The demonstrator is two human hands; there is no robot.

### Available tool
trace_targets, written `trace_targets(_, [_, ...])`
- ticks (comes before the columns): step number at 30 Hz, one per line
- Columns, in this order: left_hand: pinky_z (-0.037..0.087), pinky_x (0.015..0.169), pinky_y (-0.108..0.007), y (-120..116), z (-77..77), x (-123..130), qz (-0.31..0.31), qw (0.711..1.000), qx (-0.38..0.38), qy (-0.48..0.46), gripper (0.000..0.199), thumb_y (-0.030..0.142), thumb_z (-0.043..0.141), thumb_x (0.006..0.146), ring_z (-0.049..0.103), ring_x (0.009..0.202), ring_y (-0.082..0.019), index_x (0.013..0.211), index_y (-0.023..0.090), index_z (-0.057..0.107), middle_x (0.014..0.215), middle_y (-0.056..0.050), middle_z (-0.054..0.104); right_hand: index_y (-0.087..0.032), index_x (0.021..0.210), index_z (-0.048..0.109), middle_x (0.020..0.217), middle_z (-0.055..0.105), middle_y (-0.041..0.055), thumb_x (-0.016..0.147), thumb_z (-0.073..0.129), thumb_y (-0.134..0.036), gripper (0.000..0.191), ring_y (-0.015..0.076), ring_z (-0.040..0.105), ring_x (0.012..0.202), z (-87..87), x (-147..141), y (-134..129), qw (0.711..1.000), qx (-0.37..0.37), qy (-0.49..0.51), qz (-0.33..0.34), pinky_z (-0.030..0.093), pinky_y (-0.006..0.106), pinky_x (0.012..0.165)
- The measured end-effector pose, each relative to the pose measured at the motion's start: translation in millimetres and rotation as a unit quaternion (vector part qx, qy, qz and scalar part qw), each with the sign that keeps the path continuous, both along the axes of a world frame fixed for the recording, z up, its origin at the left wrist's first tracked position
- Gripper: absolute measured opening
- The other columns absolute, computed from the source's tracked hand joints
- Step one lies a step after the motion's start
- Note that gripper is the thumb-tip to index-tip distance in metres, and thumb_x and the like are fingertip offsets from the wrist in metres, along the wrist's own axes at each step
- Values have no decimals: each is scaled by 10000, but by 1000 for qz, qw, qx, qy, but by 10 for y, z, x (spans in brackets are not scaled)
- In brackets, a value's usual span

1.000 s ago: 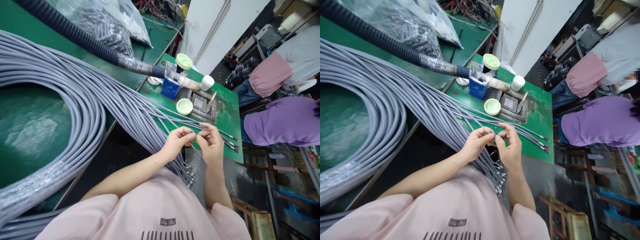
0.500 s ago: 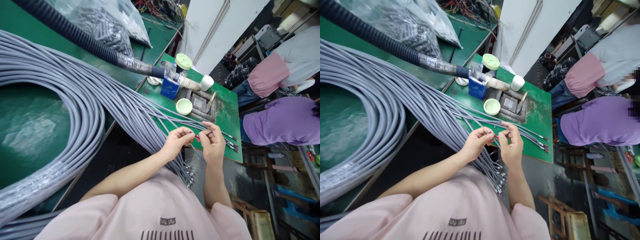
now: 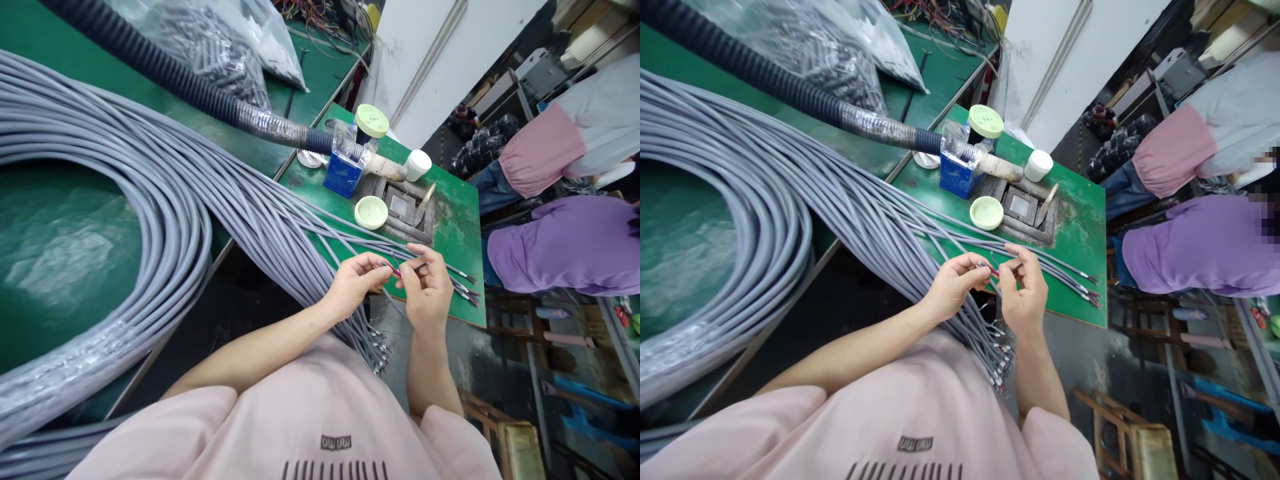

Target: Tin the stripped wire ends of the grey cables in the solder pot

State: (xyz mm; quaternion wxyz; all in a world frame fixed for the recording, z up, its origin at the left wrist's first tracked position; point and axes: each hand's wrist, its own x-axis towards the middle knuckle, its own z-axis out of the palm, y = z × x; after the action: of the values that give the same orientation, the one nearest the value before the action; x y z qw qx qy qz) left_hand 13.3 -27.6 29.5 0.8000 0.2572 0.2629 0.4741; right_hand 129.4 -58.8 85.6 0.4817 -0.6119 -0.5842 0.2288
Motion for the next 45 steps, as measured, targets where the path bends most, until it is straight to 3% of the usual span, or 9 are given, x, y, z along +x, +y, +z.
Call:
trace_targets(17, [434, 564, -209, 25, 24, -17, 15, 999, -2, 32, 357, 421, 817, 632, 543, 558, -82, 699, 139, 608, 604, 20, 612, -238, 1147, 578, 744, 593, -43, 835, 608, -195, 316, 94, 591, 580, -19, -25, 24, 999, -19, 20, 20, 492, 222, 534])
trace_targets(21, [438, 610, -250, 23, -17, -20, -12, 990, 94, 104, 349, 478, 761, 691, 543, 595, -111, 724, 149, 648, 652, -14, 640, -256, 1110, 595, 743, 573, -48, 818, 624, -175, 305, 75, 559, 484, 105, 40, -47, 996, 6, 87, 0, 459, 210, 440])
trace_targets(25, [419, 828, -323, 16, -84, -7, -70, 902, 356, 235, 266, 424, 735, 742, 608, 883, -202, 908, 216, 730, 919, -82, 728, -307, 1109, 593, 783, 553, -33, 804, 618, -164, 338, 54, 462, 404, 411, 278, -322, 977, 61, 205, -30, 366, 187, 324])
trace_targets(28, [392, 790, -296, -26, -112, -37, -179, 825, 465, 266, 146, 370, 654, 814, 632, 804, -183, 778, 259, 741, 816, -45, 740, -358, 1120, 602, 725, 533, -30, 811, 613, -157, 368, 51, 358, 370, 534, 579, -595, 965, 128, 215, -84, 273, 165, 285])
trace_targets(30, [379, 658, -257, -50, -105, -94, -255, 803, 469, 265, 181, 350, 652, 807, 623, 662, -155, 663, 265, 723, 676, -16, 713, -368, 1156, 591, 726, 548, -30, 816, 614, -159, 399, 56, 353, 363, 453, 811, -761, 964, 122, 203, -117, 283, 176, 291])
trace_targets(33, [367, 565, -236, -22, -83, -177, -305, 793, 459, 262, 108, 343, 715, 741, 626, 609, -153, 656, 278, 722, 647, 3, 700, -307, 1193, 575, 702, 567, -36, 820, 633, -230, 385, 92, 460, 405, 96, 1135, -967, 979, -19, 133, -150, 409, 228, 368])
trace_targets(35, [417, 627, -240, 56, -81, -178, -280, 767, 487, 311, 73, 341, 699, 761, 660, 716, -178, 771, 280, 737, 752, -7, 725, -227, 1117, 635, 817, 649, 34, 809, 660, -292, 316, 163, 610, 607, -196, 1289, -1071, 975, -95, -24, -197, 543, 346, 573])
trace_targets(38, [460, 805, -291, 251, -94, -79, -186, 692, 533, 450, 236, 304, 558, 880, 652, 984, -229, 1057, 225, 692, 1033, -76, 714, -191, 1074, 671, 1065, 669, 120, 800, 664, -367, 326, 256, 624, 962, -514, 1358, -1146, 943, -85, -224, -232, 499, 495, 893])
trace_targets(45, [475, 728, -293, 700, -27, 251, -102, 531, 513, 667, 316, 238, 451, 928, 655, 975, -240, 1204, 141, 569, 1152, -123, 642, -203, 1048, 682, 955, 720, 64, 872, 590, -326, 234, 194, 669, 871, -612, 768, -850, 978, -192, -81, -13, 534, 385, 853])
